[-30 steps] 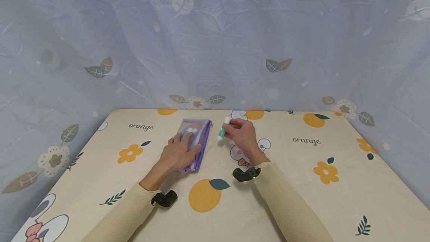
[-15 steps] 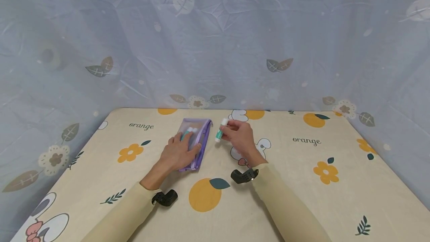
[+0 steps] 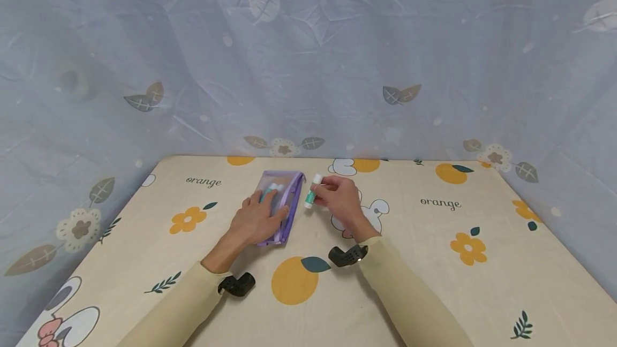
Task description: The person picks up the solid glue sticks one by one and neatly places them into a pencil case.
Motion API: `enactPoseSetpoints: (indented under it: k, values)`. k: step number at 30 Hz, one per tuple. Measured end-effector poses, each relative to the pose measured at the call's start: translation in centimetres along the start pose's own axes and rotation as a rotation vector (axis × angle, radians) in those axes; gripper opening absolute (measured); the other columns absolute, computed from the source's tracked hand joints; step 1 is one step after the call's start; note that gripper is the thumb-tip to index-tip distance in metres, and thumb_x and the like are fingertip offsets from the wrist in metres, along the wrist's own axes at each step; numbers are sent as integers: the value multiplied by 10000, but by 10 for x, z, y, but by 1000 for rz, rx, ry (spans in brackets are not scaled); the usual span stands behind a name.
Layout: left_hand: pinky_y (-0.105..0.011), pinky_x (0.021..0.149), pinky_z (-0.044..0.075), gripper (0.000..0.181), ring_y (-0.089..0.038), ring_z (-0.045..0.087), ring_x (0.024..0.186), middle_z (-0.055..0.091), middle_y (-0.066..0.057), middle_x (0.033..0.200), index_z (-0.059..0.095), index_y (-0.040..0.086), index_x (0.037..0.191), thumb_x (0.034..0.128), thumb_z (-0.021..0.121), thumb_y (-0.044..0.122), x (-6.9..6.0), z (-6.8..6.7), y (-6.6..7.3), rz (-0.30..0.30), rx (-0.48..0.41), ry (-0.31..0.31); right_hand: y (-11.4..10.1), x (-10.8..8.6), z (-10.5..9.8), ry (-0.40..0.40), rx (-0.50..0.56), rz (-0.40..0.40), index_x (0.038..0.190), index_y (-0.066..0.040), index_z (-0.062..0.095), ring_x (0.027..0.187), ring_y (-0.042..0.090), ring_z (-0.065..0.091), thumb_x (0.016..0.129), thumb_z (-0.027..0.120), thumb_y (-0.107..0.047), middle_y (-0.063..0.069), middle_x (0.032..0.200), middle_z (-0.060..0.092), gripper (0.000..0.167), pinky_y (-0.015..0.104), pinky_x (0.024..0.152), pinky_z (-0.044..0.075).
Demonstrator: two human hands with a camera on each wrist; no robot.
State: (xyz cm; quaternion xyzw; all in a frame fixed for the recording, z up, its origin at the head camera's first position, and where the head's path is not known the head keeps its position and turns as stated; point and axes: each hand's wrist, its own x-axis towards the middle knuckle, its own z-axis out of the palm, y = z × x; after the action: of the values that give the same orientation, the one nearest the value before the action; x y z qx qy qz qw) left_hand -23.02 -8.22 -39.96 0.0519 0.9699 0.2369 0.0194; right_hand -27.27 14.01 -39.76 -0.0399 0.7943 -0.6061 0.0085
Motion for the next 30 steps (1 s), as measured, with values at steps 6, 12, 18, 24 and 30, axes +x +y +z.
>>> enactPoseSetpoints:
  k: [6,12,18,24,30]
  values:
    - [-620,1091,468,686,-480,477,1380,380,-265,1652,409,135,1633,1077,467,532,0,0,1,-1,4,5,1,0,4,-7,5,14,1354,-30,685,1013,251,807,1018,723,-205,190,1220,759,381,371,928,634]
    - [-626,1088,469,686,-490,472,1389,379,-271,1651,410,130,1631,1078,464,531,-1,0,1,4,6,3,0,-1,7,-12,-5,38,1377,-43,675,990,242,812,1014,732,-221,184,1219,765,409,377,930,633]
    - [-604,1056,492,681,-475,493,1352,390,-274,1639,410,134,1630,1080,460,533,-1,0,1,3,25,3,2,1,11,-16,28,25,1355,-3,676,942,231,811,1010,732,-183,217,1183,767,393,361,888,645]
    - [-600,1048,496,690,-473,497,1341,392,-276,1639,390,126,1641,1084,457,528,0,0,1,5,23,5,2,0,15,-34,8,32,1363,-19,670,934,233,813,1010,735,-209,195,1157,773,406,375,898,644]
    - [-611,1075,483,711,-487,485,1373,380,-274,1653,359,112,1655,1084,454,525,0,0,0,5,10,13,1,0,18,-37,-17,53,1364,-34,673,924,237,815,1001,743,-211,176,1131,767,410,376,892,646]
